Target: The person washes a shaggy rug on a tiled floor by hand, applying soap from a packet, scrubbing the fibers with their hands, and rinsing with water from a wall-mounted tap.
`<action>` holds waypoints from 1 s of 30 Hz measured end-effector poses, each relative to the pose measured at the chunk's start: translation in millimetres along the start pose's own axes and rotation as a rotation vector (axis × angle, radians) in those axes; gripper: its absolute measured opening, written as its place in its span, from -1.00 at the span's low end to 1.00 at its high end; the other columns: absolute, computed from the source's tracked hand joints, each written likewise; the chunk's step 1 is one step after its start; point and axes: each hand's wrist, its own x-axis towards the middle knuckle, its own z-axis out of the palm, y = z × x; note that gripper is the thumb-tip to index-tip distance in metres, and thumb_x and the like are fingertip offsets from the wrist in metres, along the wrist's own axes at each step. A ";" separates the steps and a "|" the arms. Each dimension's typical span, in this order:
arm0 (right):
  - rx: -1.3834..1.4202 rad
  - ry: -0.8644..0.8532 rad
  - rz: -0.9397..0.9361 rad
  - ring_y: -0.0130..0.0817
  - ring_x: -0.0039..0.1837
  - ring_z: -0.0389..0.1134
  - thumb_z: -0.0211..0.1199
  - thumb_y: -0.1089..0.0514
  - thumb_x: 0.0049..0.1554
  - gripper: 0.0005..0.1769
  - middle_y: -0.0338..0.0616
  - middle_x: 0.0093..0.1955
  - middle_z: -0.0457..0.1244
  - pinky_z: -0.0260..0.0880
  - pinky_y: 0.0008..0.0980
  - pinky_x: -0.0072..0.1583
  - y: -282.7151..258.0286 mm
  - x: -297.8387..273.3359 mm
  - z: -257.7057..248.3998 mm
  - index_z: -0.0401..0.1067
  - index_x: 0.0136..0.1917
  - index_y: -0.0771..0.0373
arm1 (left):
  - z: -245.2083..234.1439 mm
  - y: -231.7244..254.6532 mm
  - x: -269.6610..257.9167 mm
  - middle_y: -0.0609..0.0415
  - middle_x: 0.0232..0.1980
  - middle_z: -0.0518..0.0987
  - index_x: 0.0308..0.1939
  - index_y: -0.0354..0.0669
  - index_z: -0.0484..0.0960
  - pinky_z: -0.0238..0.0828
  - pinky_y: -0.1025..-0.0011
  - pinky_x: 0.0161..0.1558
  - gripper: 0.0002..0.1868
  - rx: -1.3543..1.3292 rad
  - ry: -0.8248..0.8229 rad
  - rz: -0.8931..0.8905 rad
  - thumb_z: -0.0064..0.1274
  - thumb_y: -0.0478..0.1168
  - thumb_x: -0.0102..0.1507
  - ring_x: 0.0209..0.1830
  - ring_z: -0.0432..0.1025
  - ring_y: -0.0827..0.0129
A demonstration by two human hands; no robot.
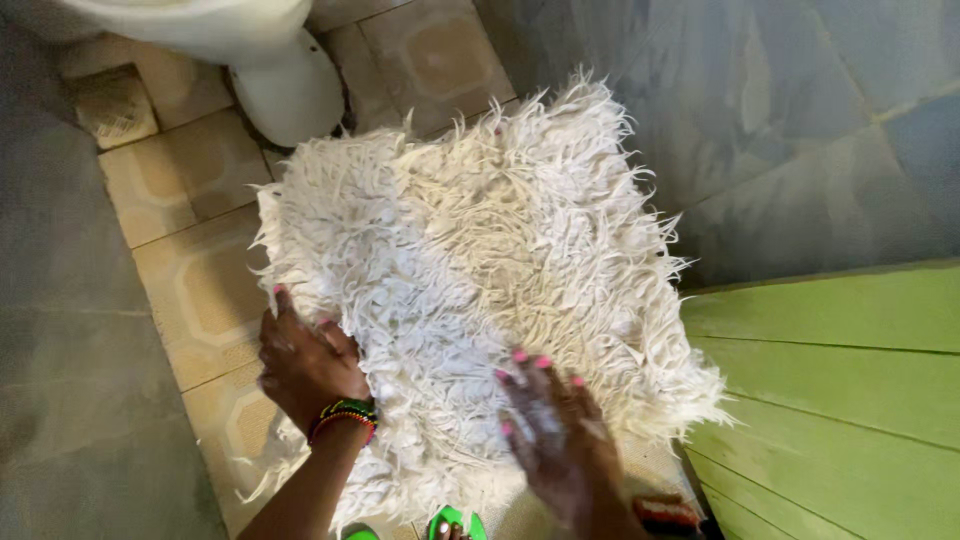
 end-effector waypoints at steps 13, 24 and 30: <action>0.710 -0.355 1.027 0.17 0.58 0.04 -0.41 -0.66 0.19 0.15 0.27 0.55 0.08 -0.01 0.08 0.54 177.5 105.1 75.5 0.21 0.53 0.33 | 10.1 -9.3 -9.6 -0.18 0.42 0.41 0.58 -0.04 0.24 0.37 -0.09 0.08 -0.32 0.025 0.042 0.037 -0.02 -0.12 0.36 0.28 0.40 -0.06; 1.063 -0.136 1.269 0.17 0.48 0.16 -0.26 -0.56 0.30 -0.01 0.30 0.46 0.17 0.03 0.04 0.45 181.3 91.1 51.8 0.28 0.45 0.36 | -2.7 -1.3 -3.7 -0.07 0.42 0.45 0.55 -0.01 0.27 0.37 -0.02 0.07 -0.29 -0.055 -0.008 -0.073 0.08 -0.01 0.34 0.28 0.42 0.00; 0.918 0.147 1.391 0.16 0.31 0.34 0.04 -0.64 0.27 0.04 0.41 0.36 0.30 0.28 -0.01 0.36 183.6 81.3 81.8 0.41 0.37 0.42 | -18.4 12.5 9.2 -0.16 0.25 0.54 0.50 -0.10 0.33 0.32 -0.01 0.17 -0.17 0.074 -0.086 -0.277 0.10 0.25 0.28 0.13 0.48 -0.02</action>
